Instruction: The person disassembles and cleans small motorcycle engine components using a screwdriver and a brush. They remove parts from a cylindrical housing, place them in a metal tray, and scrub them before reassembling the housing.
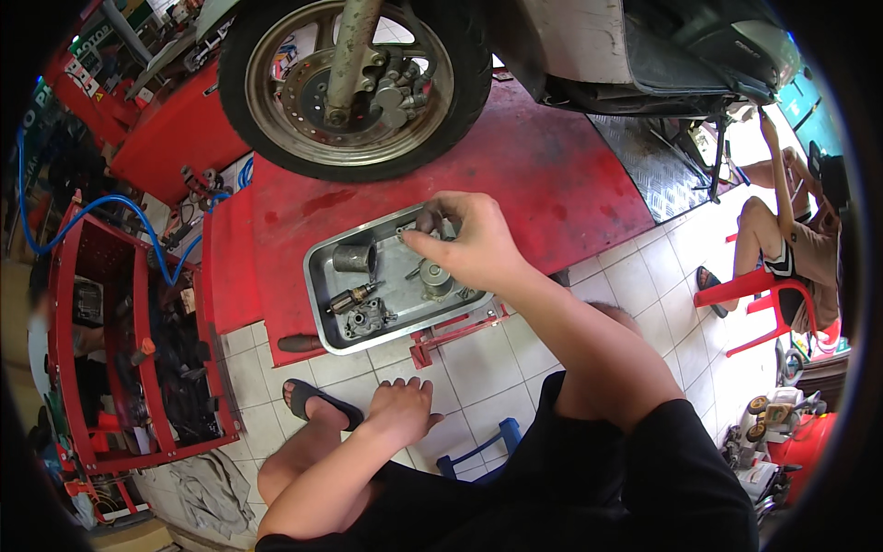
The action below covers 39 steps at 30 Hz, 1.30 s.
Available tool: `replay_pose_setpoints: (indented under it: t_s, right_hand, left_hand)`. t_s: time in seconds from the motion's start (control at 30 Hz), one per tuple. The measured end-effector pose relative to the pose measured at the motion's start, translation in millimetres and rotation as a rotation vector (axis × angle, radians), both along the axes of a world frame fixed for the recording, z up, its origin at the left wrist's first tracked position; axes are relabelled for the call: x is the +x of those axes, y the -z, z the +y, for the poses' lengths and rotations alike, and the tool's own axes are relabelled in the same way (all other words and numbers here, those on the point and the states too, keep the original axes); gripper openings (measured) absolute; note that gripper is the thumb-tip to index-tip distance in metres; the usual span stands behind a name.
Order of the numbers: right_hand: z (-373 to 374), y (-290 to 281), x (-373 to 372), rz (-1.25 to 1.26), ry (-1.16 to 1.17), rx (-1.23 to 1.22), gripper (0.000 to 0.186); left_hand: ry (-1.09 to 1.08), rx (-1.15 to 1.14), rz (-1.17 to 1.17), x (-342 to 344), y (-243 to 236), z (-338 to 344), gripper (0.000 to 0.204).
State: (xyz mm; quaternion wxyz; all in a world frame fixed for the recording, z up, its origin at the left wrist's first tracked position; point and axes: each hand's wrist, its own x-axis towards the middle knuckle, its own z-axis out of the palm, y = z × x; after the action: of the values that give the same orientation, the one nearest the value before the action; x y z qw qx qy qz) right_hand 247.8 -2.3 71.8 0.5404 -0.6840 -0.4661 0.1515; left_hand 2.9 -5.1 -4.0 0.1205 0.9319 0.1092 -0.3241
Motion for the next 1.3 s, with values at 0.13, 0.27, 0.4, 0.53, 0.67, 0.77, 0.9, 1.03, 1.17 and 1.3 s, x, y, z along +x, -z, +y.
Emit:
replay_pose_setpoints:
  t_s: [0.13, 0.27, 0.4, 0.53, 0.67, 0.77, 0.9, 1.03, 1.17, 1.3]
  right_hand:
    - [4.5, -11.3, 5.5, 0.122, 0.051, -0.024, 0.025]
    - [4.9, 4.8, -2.2, 0.115, 0.033, 0.03, 0.026]
    - [6.7, -10.3, 10.0, 0.176, 0.106, -0.061, 0.027]
    - [3.1, -0.3, -2.6, 0.14, 0.068, 0.003, 0.027]
    - [2.3, -8.0, 3.4, 0.156, 0.098, -0.056, 0.027]
    - [4.7, -7.7, -2.6, 0.132, 0.072, -0.005, 0.026]
    - [-4.6, -7.5, -1.3, 0.072, 0.061, 0.008, 0.026]
    - [12.7, -0.8, 3.0, 0.092, 0.143, 0.114, 0.027]
    - [2.7, -0.7, -8.6, 0.008, 0.071, 0.035, 0.028]
    - [7.7, -14.6, 3.1, 0.205, 0.142, -0.027, 0.028]
  left_hand:
    - [0.002, -0.001, 0.004, 0.7, 3.3, -1.4, 0.059]
    - [-0.011, -0.001, 0.002, -0.4, 2.0, 0.4, 0.059]
    - [-0.004, -0.011, 0.019, 3.2, -0.8, -0.2, 0.059]
    - [-0.002, -0.005, -0.005, -1.1, 1.7, 0.2, 0.058]
    - [0.001, -0.013, 0.01, 2.3, 1.2, -0.4, 0.059]
    - [-0.004, -0.014, 0.023, 1.5, 1.8, 0.0, 0.059]
    - [-0.003, -0.005, 0.015, 0.6, 2.5, -1.7, 0.06]
    - [-0.004, -0.01, 0.021, 3.6, -0.3, -0.6, 0.059]
    - [-0.001, -0.014, 0.018, 1.5, -0.2, -0.9, 0.059]
    - [-0.004, 0.003, 0.004, 0.0, -1.6, -0.6, 0.059]
